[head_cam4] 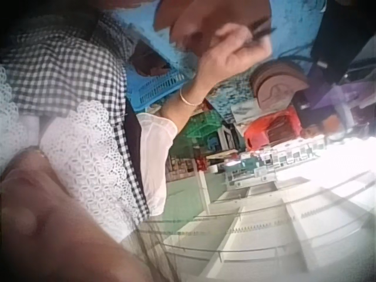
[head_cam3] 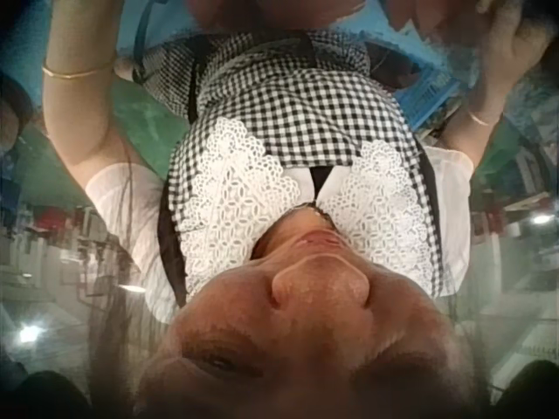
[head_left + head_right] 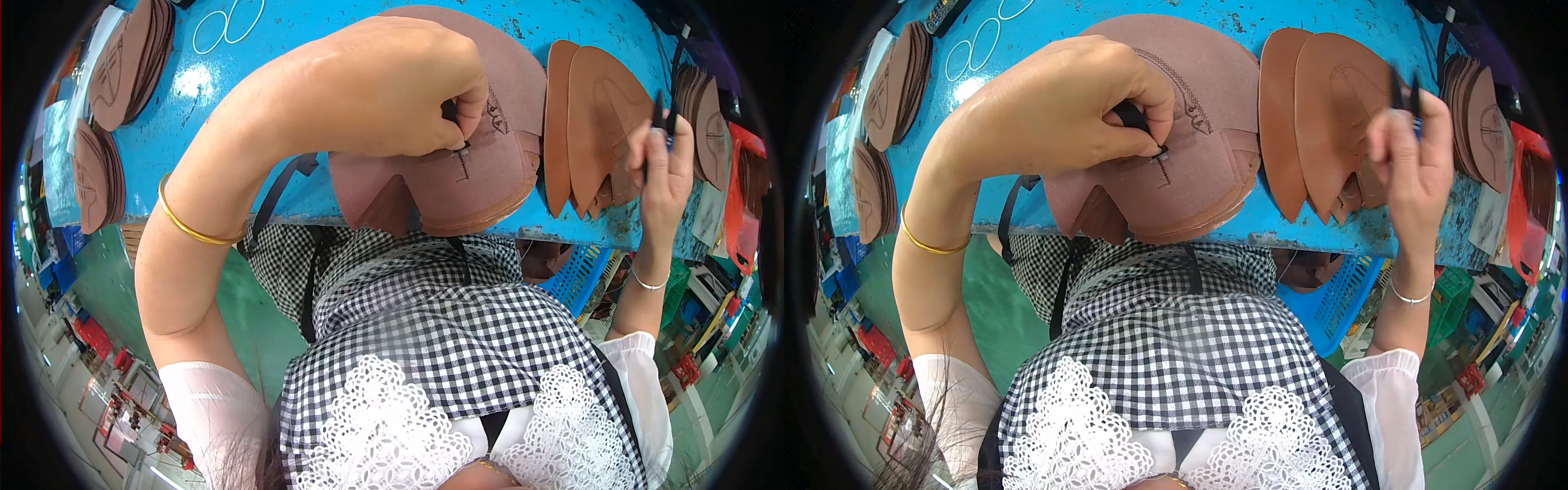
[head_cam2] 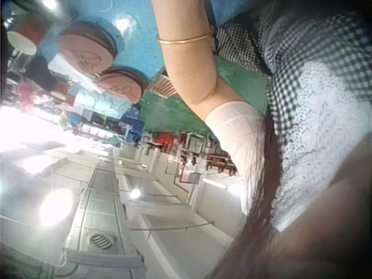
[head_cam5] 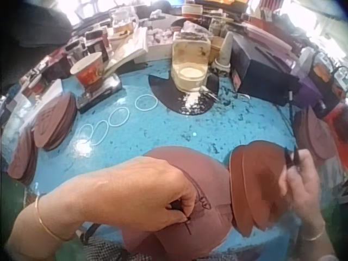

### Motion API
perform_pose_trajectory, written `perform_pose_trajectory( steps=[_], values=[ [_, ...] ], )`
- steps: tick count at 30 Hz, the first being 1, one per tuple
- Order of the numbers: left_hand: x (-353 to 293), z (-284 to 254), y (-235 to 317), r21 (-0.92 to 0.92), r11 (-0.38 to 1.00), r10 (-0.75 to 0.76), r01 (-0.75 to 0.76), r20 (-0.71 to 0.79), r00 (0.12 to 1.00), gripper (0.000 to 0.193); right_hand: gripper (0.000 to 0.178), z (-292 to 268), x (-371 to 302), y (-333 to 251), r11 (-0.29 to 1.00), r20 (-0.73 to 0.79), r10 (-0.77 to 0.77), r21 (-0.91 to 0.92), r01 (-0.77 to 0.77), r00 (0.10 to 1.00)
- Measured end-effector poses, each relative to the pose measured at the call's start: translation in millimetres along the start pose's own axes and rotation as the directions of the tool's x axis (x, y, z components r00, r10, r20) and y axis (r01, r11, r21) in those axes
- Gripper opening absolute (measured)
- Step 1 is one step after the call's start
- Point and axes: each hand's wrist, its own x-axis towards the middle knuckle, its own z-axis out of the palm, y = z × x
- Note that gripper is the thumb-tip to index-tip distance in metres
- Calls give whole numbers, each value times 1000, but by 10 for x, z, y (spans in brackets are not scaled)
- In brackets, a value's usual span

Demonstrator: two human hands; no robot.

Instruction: The person retrieves leather shoe upper pieces from another workstation, brings them to the table, and attaches black tape strips onto the pieces while cutting the tape with scissors.

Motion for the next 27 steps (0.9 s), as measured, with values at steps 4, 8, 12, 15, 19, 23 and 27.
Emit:
perform_pose_trajectory(
  steps=[4,8,12,15,19,23,27],
  values=[
    [-40,-11,-45,-225,973,-20,42,102,995,9,15,330,162,-146,986,352,-78,-113,125,933],
    [-20,-6,-33,-241,969,-26,59,138,990,10,9,494,320,-148,963,523,-104,-160,217,846],
    [-15,14,-8,-225,971,-52,77,118,992,9,10,575,349,-69,931,595,-171,-164,326,786],
    [-28,78,-22,-191,980,-49,58,52,997,7,8,578,344,-144,928,607,-144,-191,319,782],
    [-45,83,-38,-150,989,-4,2,-12,1000,9,8,623,408,-183,856,701,-251,-161,491,668],
    [-67,84,-4,75,996,63,-49,-189,980,14,13,717,410,-184,698,756,-321,-218,682,570],
    [-106,-76,-9,226,972,-31,58,-120,992,16,12,697,451,-230,598,833,-272,-246,762,482]
  ],
)
